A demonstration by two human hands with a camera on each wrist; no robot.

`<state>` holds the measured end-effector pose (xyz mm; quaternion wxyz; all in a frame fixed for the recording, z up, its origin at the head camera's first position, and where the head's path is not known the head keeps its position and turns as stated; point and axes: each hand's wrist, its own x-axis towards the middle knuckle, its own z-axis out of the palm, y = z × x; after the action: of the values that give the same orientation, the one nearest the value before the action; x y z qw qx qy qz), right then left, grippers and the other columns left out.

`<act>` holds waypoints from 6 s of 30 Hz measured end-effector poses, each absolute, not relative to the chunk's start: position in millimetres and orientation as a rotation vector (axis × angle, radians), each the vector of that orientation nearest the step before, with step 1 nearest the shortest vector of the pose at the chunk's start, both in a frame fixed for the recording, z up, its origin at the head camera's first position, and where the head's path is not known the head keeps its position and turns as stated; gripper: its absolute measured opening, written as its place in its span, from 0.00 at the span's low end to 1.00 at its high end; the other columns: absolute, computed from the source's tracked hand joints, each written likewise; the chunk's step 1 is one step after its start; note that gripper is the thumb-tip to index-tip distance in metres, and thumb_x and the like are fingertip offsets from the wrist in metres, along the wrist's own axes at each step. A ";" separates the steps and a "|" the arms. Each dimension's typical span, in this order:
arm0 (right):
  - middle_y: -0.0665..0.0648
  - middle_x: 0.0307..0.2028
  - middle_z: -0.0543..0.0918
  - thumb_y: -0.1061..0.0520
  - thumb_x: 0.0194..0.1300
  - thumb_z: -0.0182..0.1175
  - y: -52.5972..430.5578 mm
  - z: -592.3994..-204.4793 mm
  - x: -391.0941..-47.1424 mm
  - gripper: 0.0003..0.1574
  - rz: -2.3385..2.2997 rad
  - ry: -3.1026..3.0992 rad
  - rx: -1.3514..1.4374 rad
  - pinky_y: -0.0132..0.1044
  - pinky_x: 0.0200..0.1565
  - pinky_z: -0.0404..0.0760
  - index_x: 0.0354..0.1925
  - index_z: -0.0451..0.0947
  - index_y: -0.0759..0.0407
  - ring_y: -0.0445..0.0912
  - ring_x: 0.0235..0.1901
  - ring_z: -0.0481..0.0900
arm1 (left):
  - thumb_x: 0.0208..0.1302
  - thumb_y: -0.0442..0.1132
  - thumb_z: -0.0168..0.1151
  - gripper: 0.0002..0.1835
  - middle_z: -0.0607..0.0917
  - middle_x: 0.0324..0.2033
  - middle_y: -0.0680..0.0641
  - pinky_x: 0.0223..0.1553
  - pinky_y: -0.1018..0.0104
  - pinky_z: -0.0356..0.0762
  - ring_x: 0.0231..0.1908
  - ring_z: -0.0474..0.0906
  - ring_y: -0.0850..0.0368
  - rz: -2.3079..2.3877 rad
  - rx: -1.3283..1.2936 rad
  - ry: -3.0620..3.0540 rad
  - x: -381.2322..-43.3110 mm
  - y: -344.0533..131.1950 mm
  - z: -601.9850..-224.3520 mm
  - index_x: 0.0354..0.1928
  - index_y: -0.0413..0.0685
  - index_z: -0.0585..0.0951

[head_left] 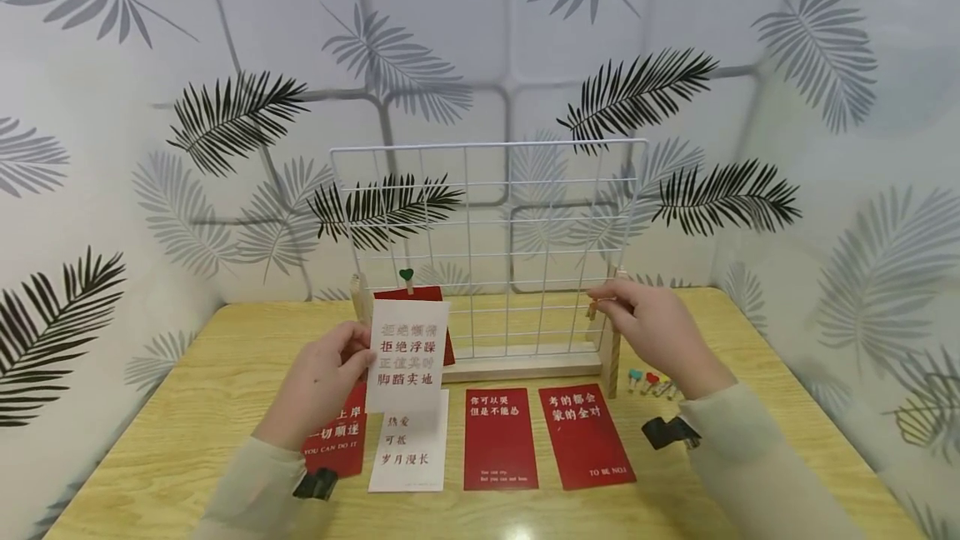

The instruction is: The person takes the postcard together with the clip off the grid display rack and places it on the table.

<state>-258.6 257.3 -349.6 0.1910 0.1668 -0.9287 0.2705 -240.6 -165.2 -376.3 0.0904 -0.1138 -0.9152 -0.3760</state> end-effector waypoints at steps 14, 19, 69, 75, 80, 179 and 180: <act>0.49 0.24 0.78 0.53 0.75 0.59 288.4 -365.4 -250.7 0.14 0.800 -2.664 0.347 0.41 0.27 0.72 0.55 0.84 0.54 0.47 0.25 0.73 | 0.72 0.35 0.61 0.04 0.82 0.34 0.49 0.37 0.62 0.79 0.34 0.77 0.54 -1.094 -0.313 -2.744 -233.7 -195.4 -377.1 0.46 0.47 0.77; 0.49 0.24 0.78 0.52 0.75 0.59 299.7 -371.6 -247.8 0.14 0.798 -2.669 0.308 0.41 0.27 0.72 0.54 0.84 0.54 0.46 0.26 0.74 | 0.72 0.34 0.61 0.04 0.81 0.34 0.50 0.35 0.64 0.78 0.34 0.77 0.55 -1.081 -0.311 -2.765 -231.9 -204.0 -380.3 0.46 0.46 0.77; 0.53 0.28 0.79 0.47 0.78 0.53 394.8 -451.6 -244.5 0.23 1.071 -2.936 -0.011 0.40 0.30 0.70 0.55 0.80 0.65 0.48 0.27 0.72 | 0.76 0.32 0.52 0.11 0.81 0.34 0.45 0.33 0.60 0.82 0.34 0.79 0.52 -1.266 -0.068 -3.032 -235.0 -357.3 -430.1 0.53 0.30 0.73; 0.53 0.26 0.79 0.48 0.78 0.53 397.8 -454.7 -243.4 0.24 1.124 -2.947 -0.025 0.39 0.30 0.71 0.55 0.80 0.66 0.47 0.26 0.73 | 0.75 0.30 0.52 0.10 0.79 0.32 0.46 0.32 0.62 0.80 0.33 0.77 0.53 -1.308 -0.009 -3.087 -237.5 -364.0 -438.4 0.52 0.29 0.73; 0.53 0.26 0.78 0.50 0.78 0.54 398.6 -456.5 -243.7 0.22 1.193 -2.949 -0.030 0.39 0.27 0.72 0.54 0.80 0.67 0.46 0.24 0.72 | 0.75 0.31 0.52 0.08 0.77 0.29 0.47 0.29 0.63 0.78 0.30 0.75 0.51 -1.288 0.017 -3.116 -238.3 -367.1 -442.5 0.49 0.32 0.74; 0.53 0.25 0.81 0.49 0.74 0.60 298.9 -408.1 -247.4 0.17 0.945 -2.860 0.319 0.40 0.23 0.72 0.56 0.83 0.53 0.45 0.20 0.73 | 0.75 0.46 0.57 0.17 0.83 0.39 0.46 0.35 0.60 0.79 0.34 0.81 0.54 -1.019 -0.252 -2.939 -240.0 -259.5 -405.9 0.58 0.44 0.76; 0.52 0.25 0.80 0.50 0.74 0.61 296.9 -407.5 -248.1 0.17 0.948 -2.857 0.327 0.40 0.23 0.73 0.56 0.83 0.53 0.45 0.20 0.73 | 0.75 0.46 0.57 0.17 0.83 0.40 0.46 0.35 0.60 0.79 0.34 0.81 0.55 -1.020 -0.253 -2.938 -240.3 -258.2 -405.6 0.58 0.45 0.76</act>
<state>-248.1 296.9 -407.5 0.0566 0.1076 -0.9420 0.3127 -240.3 -258.2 -405.6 0.0105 -0.0809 -0.9416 -0.3267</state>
